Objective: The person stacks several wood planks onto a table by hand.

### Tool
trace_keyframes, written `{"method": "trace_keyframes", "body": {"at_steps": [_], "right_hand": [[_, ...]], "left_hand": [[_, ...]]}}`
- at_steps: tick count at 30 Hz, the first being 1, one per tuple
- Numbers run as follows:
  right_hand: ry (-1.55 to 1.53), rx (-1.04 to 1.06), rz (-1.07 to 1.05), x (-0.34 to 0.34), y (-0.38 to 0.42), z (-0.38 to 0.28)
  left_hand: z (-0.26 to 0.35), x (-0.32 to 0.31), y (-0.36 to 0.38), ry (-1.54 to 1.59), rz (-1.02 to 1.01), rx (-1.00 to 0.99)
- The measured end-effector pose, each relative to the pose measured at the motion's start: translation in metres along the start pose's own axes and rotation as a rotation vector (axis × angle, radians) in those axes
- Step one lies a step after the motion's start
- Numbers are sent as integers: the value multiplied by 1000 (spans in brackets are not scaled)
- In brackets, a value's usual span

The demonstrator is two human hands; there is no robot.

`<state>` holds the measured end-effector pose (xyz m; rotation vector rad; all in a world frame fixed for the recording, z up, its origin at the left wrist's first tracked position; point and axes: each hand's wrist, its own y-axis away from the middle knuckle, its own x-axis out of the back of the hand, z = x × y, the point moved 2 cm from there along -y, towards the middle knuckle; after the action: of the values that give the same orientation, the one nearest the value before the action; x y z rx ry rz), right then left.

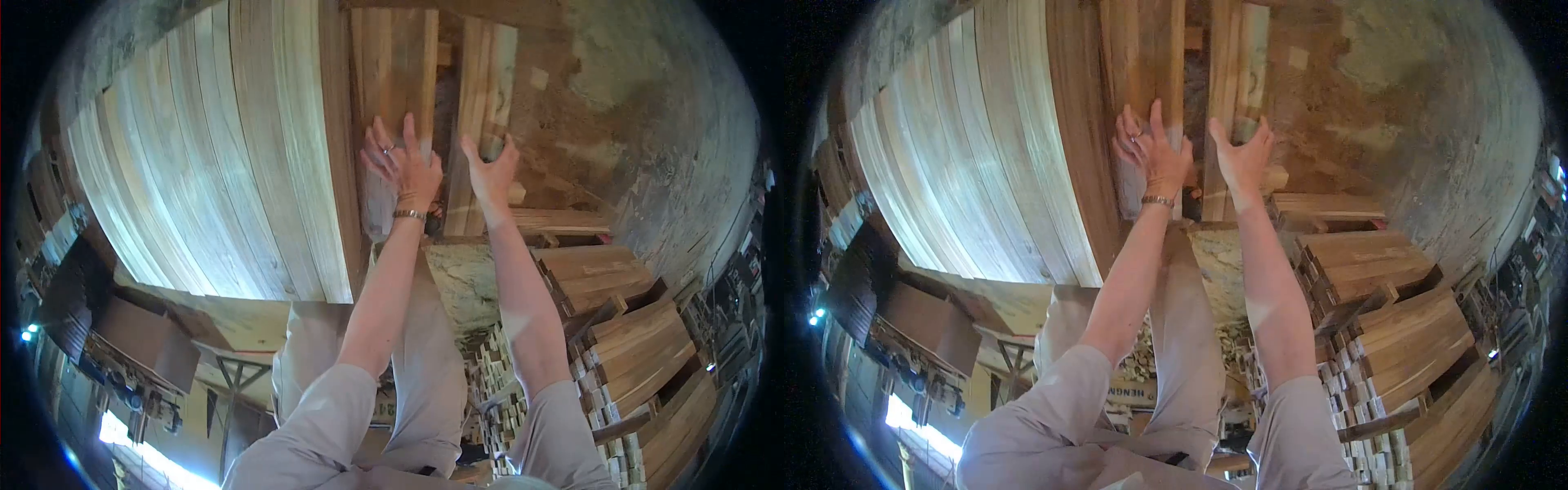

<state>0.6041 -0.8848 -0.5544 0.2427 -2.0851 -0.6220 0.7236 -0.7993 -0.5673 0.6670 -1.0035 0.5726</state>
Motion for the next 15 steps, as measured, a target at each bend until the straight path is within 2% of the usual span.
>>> {"method": "trace_keyframes", "body": {"at_steps": [4,6,8,12,14,15], "right_hand": [[-22,-24,-166,-8,16,-9],[-78,-17,-180,-18,17,-17],[-86,38,-208,-15,33,-19],[-42,177,-82,44,99,-6],[-142,159,-113,103,176,1],[-346,79,-244,145,216,-1]], "left_hand": [[-4,30,22,85,-67,4],[-4,58,30,131,-81,-63],[3,101,64,394,-233,-238],[26,204,133,363,-548,-452],[35,257,164,322,-595,-633],[50,291,176,323,-609,-670]]}}
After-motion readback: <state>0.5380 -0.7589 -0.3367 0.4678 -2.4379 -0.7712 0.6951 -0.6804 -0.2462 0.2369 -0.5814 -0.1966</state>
